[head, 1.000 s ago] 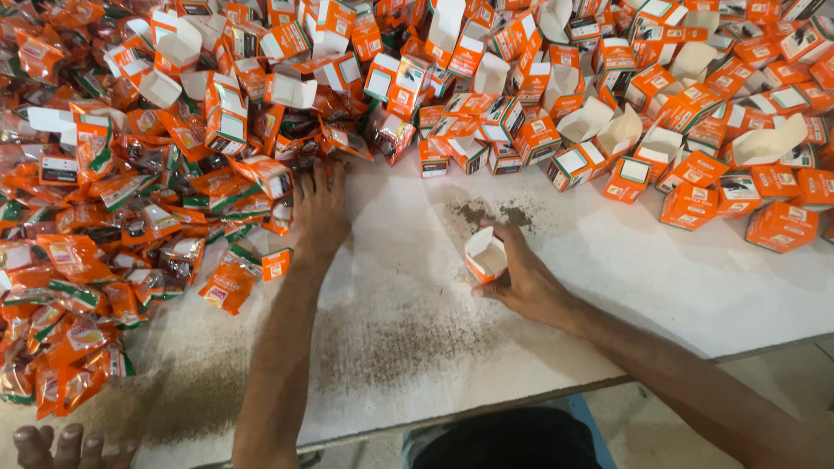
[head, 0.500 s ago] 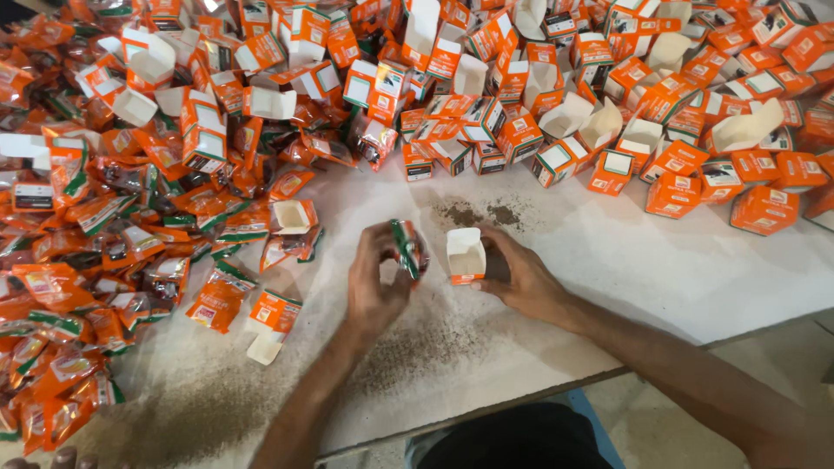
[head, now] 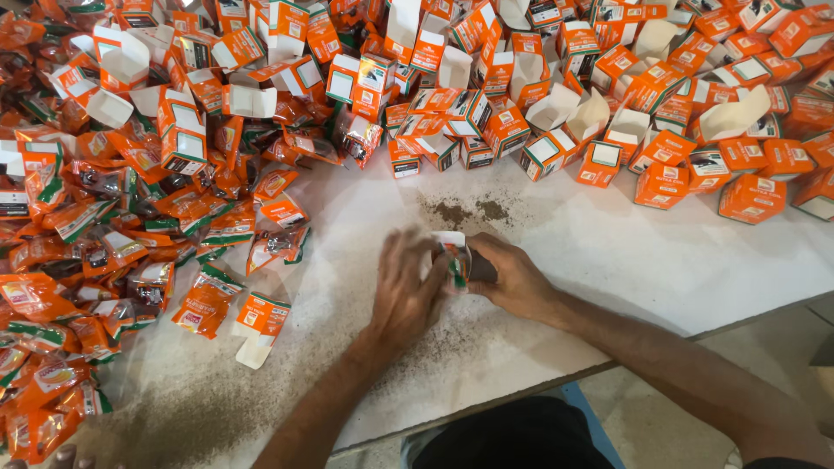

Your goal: The person folds small orange cardboard cartons closed and inserts plastic sachet packets into them, working one box at a time at a table covered with piles of boxes and sachets. Finished boxes are set back onto the pile, and a cardboard shipping box is visible at the edge of the table.

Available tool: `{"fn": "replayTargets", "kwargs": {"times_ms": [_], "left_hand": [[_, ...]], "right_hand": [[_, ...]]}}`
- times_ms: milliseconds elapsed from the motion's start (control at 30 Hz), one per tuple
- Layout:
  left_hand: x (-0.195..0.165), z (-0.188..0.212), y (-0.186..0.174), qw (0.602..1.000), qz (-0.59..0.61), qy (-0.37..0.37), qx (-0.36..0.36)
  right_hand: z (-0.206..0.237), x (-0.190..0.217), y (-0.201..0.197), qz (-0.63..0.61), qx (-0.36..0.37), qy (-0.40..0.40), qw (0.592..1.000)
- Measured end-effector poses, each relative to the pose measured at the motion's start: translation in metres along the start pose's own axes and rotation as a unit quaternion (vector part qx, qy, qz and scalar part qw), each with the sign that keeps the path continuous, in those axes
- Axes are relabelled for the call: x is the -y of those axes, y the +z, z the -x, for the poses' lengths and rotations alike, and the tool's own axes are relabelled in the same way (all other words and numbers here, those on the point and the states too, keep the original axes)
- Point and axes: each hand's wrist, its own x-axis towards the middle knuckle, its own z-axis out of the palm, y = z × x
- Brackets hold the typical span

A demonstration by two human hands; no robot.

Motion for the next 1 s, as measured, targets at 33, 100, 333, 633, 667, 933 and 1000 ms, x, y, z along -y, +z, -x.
{"fn": "replayTargets", "kwargs": {"times_ms": [33, 100, 333, 633, 667, 933, 1000], "left_hand": [[-0.003, -0.004, 0.000, 1.000, -0.007, -0.019, -0.007], [-0.009, -0.014, 0.003, 0.998, -0.009, -0.057, -0.017], [-0.017, -0.034, 0.021, 0.895, 0.245, -0.372, -0.014], [-0.004, -0.021, 0.052, 0.845, 0.292, -0.448, -0.001], [0.000, -0.016, 0.053, 0.848, 0.297, -0.438, -0.006], [0.038, 0.012, 0.046, 0.656, 0.594, -0.464, 0.050], [0.040, 0.007, 0.047, 0.675, 0.565, -0.469, 0.074]], "right_hand": [[0.000, 0.002, 0.000, 0.001, -0.001, -0.012, 1.000], [-0.001, 0.004, -0.001, 0.006, 0.005, -0.015, 1.000], [-0.002, 0.005, -0.001, 0.053, -0.008, -0.028, 0.998], [0.009, 0.006, 0.004, 0.061, 0.002, -0.010, 0.998], [0.009, 0.006, 0.004, 0.128, -0.003, -0.083, 0.988], [0.008, 0.005, 0.009, 0.172, 0.012, -0.088, 0.981], [0.007, 0.004, 0.010, 0.156, -0.001, -0.085, 0.984]]}}
